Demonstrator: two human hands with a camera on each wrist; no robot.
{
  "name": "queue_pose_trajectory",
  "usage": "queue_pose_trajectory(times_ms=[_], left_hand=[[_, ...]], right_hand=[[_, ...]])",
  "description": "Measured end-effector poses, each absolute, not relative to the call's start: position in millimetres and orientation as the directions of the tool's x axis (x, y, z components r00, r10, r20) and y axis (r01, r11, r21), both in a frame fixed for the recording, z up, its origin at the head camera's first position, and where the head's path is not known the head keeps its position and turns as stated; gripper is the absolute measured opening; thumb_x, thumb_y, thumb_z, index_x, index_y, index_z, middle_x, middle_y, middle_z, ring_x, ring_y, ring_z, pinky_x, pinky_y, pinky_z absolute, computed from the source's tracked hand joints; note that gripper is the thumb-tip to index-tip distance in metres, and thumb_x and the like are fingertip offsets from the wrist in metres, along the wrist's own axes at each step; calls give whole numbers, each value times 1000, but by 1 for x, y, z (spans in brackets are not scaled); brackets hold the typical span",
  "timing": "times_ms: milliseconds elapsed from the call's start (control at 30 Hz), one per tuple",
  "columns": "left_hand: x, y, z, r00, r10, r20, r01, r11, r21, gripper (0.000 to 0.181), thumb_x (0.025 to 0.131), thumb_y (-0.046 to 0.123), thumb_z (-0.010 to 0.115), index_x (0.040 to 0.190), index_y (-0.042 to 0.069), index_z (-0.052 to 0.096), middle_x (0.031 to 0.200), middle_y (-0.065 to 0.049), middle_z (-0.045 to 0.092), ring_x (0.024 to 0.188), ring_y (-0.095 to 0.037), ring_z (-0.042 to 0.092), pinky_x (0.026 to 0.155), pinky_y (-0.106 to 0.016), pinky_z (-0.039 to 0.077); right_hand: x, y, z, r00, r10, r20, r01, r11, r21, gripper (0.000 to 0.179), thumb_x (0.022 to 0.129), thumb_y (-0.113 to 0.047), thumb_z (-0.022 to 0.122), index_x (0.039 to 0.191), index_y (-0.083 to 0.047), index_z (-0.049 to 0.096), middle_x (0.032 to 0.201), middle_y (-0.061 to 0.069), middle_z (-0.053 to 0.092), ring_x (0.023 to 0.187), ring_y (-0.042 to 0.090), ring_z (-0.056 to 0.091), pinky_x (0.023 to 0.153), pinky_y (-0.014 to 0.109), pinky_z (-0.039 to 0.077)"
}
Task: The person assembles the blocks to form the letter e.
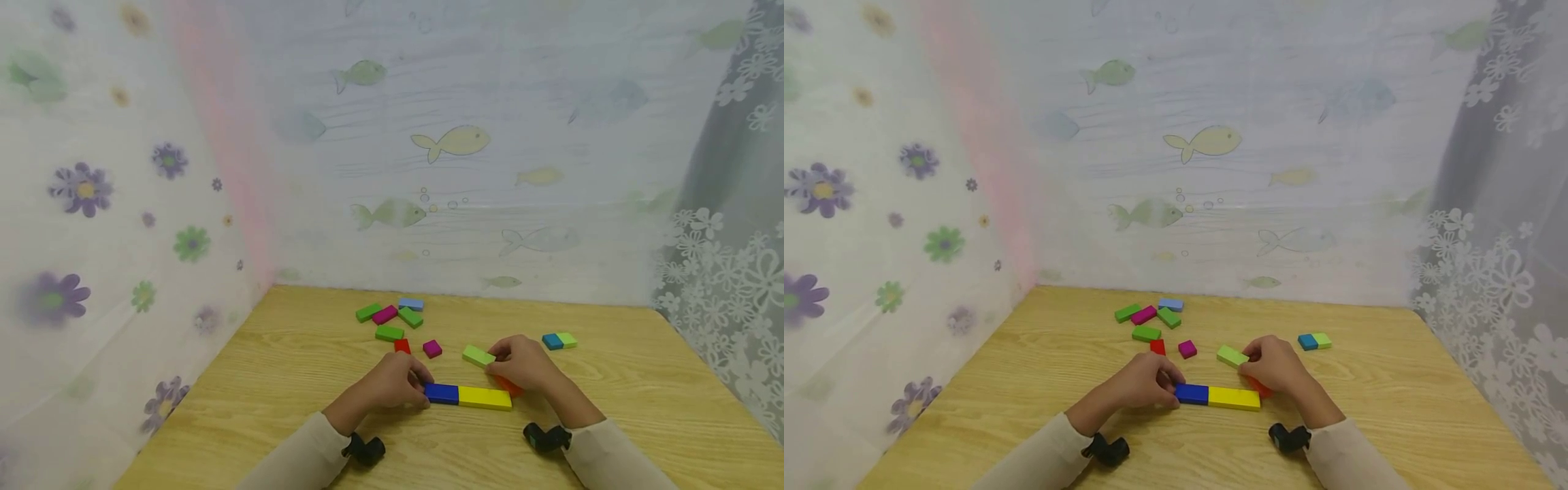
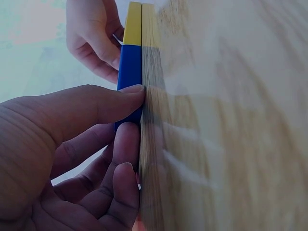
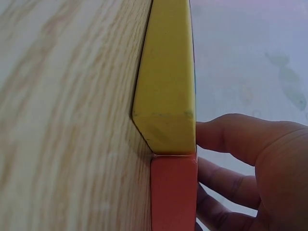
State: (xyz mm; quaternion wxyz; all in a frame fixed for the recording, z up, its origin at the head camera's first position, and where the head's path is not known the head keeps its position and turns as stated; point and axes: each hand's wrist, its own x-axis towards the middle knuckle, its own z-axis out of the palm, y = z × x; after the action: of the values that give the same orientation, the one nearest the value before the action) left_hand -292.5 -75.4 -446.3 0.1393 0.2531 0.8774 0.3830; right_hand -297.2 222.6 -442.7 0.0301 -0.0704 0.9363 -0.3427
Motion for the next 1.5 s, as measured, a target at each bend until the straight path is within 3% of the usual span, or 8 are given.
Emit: queue_pose_trajectory(times_ms=[1167,1500], left_hand=[[-292,-77,-450,-832,551,-58,327,572,752,27,76,12,92,101,16,81,89,9,72,77,-9,67,66,-25,56],[-291,-78,-442,-814,577,-58,340,555,760,30,77,21,92,105,16,81,95,9,74,81,-7,68,72,-26,57]], right_hand=[[-291,220,-442,-989,-150,15,-125,758,-640,28,85,-21,83,109,-6,78,96,3,72,82,16,63,72,32,58],[-292,222,-441,-989,-149,18,-127,762,-635,36,86,-24,84,114,-3,76,101,4,73,88,17,65,77,35,59]])
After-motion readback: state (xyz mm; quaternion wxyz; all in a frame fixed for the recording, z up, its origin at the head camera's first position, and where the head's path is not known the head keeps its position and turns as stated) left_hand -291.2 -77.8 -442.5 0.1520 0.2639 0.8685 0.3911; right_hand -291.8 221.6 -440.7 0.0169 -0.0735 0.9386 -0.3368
